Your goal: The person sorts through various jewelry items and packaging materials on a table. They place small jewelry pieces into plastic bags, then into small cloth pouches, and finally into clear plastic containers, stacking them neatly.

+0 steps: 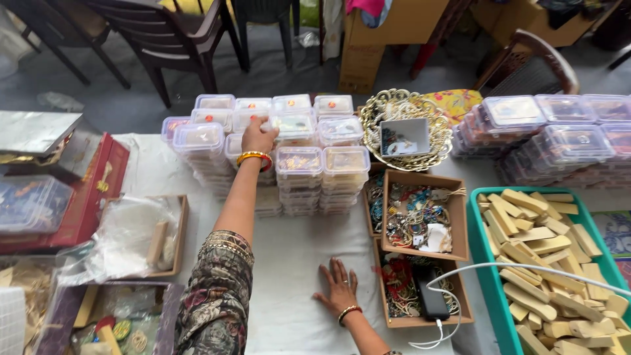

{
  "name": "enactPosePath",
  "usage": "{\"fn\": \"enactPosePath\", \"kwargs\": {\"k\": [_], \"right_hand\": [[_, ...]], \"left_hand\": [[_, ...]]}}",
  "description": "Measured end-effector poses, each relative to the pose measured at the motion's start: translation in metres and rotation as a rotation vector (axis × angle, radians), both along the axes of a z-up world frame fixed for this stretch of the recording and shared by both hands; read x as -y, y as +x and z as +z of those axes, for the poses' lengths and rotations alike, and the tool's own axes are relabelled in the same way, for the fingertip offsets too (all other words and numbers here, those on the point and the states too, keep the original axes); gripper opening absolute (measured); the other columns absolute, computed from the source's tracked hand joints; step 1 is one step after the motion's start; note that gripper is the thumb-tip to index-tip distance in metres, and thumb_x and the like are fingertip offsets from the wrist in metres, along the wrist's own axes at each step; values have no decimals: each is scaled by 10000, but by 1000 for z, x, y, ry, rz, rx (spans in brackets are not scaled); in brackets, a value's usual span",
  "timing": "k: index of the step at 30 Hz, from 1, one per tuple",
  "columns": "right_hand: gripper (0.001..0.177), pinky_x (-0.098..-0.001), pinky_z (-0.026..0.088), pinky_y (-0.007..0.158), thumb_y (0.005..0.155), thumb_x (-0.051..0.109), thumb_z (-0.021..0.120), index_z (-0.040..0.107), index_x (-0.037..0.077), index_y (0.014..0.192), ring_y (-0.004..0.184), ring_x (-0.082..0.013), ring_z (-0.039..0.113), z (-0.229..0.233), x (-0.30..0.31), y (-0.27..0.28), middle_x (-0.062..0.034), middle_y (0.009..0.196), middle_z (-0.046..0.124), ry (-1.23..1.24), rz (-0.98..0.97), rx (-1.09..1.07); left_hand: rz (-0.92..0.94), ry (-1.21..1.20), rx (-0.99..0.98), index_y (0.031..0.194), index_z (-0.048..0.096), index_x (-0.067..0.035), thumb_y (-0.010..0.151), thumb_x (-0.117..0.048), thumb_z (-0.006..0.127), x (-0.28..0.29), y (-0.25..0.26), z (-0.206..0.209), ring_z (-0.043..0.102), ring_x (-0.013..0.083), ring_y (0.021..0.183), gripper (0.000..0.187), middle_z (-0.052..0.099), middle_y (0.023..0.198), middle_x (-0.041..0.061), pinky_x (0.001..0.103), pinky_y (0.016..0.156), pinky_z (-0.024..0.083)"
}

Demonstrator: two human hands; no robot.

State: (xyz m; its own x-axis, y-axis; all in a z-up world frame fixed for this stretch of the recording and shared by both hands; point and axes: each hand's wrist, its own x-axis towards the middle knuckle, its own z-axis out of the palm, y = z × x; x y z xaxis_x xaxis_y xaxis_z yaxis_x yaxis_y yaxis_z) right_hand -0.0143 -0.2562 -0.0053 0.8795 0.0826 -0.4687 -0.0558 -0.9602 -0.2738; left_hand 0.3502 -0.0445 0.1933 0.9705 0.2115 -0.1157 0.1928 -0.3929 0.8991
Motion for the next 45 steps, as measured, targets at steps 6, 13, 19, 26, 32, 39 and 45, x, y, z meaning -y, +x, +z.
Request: {"fn": "enactPosePath", "kwargs": {"k": [6, 13, 19, 26, 32, 39, 45], "right_hand": [[903, -491, -97, 1256, 911, 685, 570, 120, 358, 1622, 1578, -157, -87, -2, 3, 2, 23, 1723, -82, 21, 13, -19], [910, -487, -105, 1258, 912, 713, 529, 96, 356, 1629, 1578, -156, -101, 1, 3, 2, 25, 1726, -89, 19, 29, -36], [914, -493, -107, 1259, 914, 732, 500, 73, 361, 1632, 1577, -156, -116, -4, 2, 1, 21, 1726, -100, -16, 41, -62], [904, -495, -99, 1258, 917, 739, 491, 82, 366, 1631, 1578, -161, -110, -9, 4, -1, 20, 1727, -89, -17, 44, -30], [908, -491, -85, 1262, 901, 745, 514, 94, 389, 1624, 1578, -152, -93, -13, 4, 1, 30, 1726, -86, -40, 43, -28], [915, -504, -27, 1239, 858, 734, 592, 207, 366, 1602, 1573, -162, -30, -37, 6, -3, 25, 1718, -3, -73, 64, 111], [810, -486, 84, 1204, 825, 680, 656, 378, 366, 1518, 1551, -200, 110, -61, 19, 5, -10, 1686, 139, -33, 102, 296]], "left_hand": [[-46, 338, 119, 1335, 679, -168, 837, -217, 750, 9, 13, -25, 704, 293, 977, 505, 750, 1029, 119, 410, 919, 532], [-52, 468, 121, 1339, 693, -195, 847, -146, 695, 7, 35, -44, 661, 352, 1105, 495, 685, 1224, 165, 430, 962, 516], [-98, 446, 35, 1398, 616, -188, 860, -285, 749, 13, 2, -2, 600, 358, 1213, 563, 600, 1351, 181, 441, 1029, 479], [-47, 372, 205, 1375, 611, -160, 865, -293, 760, 5, -26, 1, 653, 311, 1022, 548, 530, 1293, 155, 428, 928, 525], [-35, 217, 526, 1284, 665, -137, 852, -82, 733, -8, -115, -3, 625, 195, 797, 441, 556, 1082, 92, 339, 764, 554], [-194, 308, 432, 1096, 715, -142, 804, -64, 729, -64, -270, -85, 617, 311, 1035, 302, 590, 1090, 112, 416, 886, 524], [-147, 352, 74, 1077, 729, -172, 811, -104, 730, -100, -390, -187, 588, 289, 1087, 275, 603, 1109, 79, 412, 924, 511]]}}
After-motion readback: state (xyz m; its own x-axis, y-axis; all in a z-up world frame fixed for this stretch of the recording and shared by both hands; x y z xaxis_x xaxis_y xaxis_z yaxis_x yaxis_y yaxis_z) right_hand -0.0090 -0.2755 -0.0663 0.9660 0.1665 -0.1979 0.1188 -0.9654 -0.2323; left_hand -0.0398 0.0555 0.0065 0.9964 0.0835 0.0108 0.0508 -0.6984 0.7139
